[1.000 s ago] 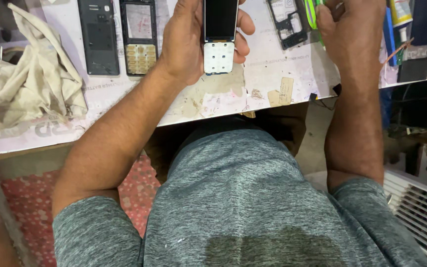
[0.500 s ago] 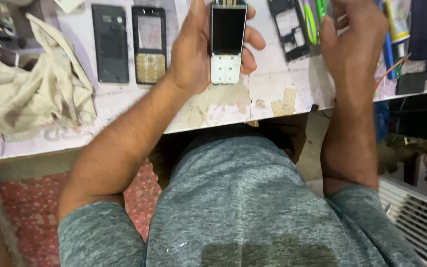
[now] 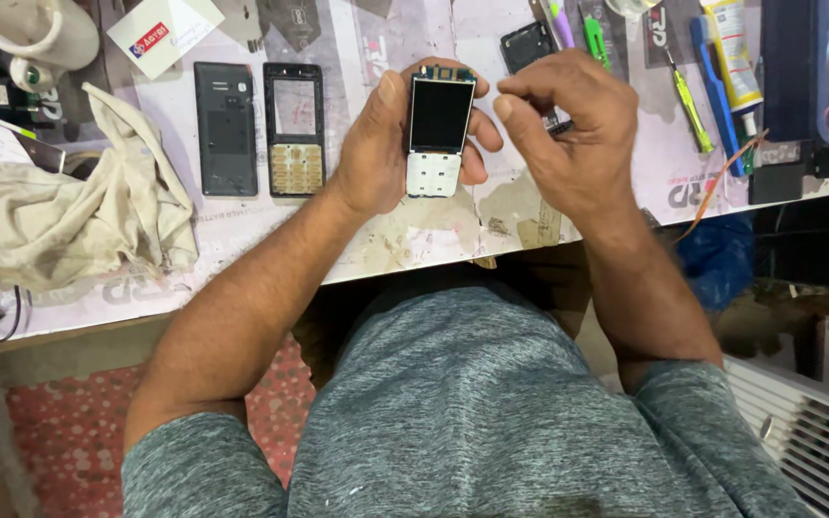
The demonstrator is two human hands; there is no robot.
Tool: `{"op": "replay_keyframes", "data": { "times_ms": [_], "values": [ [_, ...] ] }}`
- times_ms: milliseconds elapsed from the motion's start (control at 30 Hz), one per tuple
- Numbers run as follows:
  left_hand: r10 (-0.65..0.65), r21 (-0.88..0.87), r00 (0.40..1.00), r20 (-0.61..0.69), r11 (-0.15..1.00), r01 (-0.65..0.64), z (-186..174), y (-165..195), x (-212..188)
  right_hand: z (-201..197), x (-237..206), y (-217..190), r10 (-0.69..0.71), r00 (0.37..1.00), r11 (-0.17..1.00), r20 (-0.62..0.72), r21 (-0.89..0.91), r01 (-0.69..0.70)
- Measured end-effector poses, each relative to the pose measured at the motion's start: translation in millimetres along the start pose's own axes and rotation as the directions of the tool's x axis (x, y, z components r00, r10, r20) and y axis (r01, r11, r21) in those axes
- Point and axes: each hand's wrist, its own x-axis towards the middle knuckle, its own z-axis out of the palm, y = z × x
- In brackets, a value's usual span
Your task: The person disassembles a mobile phone at a workbench, using a green utility knife to pry and scrape the housing and keypad assembly. They brush debris from the parts with a toothbrush, apply liquid from a squeeze bottle onto the exposed circuit board, and continue scraping and cleaning the board and components by hand.
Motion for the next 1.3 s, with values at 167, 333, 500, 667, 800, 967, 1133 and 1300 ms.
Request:
{"op": "replay_keyframes", "data": {
  "times_ms": [167,333,500,667,800,967,1133,1300],
  "values": [
    [0.007,0.073,1.000,-0.009,0.997,-0.006,3,3,0,6,15,-9,-0.005,1.000,0.999,0.023,0.043,0.004],
    [-0.021,0.078,0.999,-0.031,0.997,0.024,6,4,2,8,16,-4,0.041,0.998,0.982,0.057,0.181,-0.051],
    [-0.053,0.133,0.998,-0.039,0.989,0.057,8,10,2,10,17,4,0.129,0.985,0.950,0.118,0.271,-0.157],
    [-0.056,0.322,0.997,-0.048,0.944,0.069,10,13,4,11,18,9,0.195,0.966,0.885,0.170,0.393,-0.248],
    [-0.050,0.402,0.996,-0.077,0.912,0.077,13,10,5,9,15,13,0.206,0.964,0.881,0.169,0.397,-0.258],
    [0.115,0.738,0.987,-0.113,0.675,0.006,17,8,4,10,12,20,0.233,0.958,0.763,0.166,0.580,-0.286],
    [0.253,0.887,0.960,-0.116,0.462,-0.014,21,5,4,14,11,21,0.322,0.945,0.800,0.051,0.520,-0.300],
    [0.322,0.918,0.942,-0.094,0.394,-0.043,21,4,5,23,15,15,0.306,0.952,0.827,-0.025,0.502,-0.253]
  ]
}}
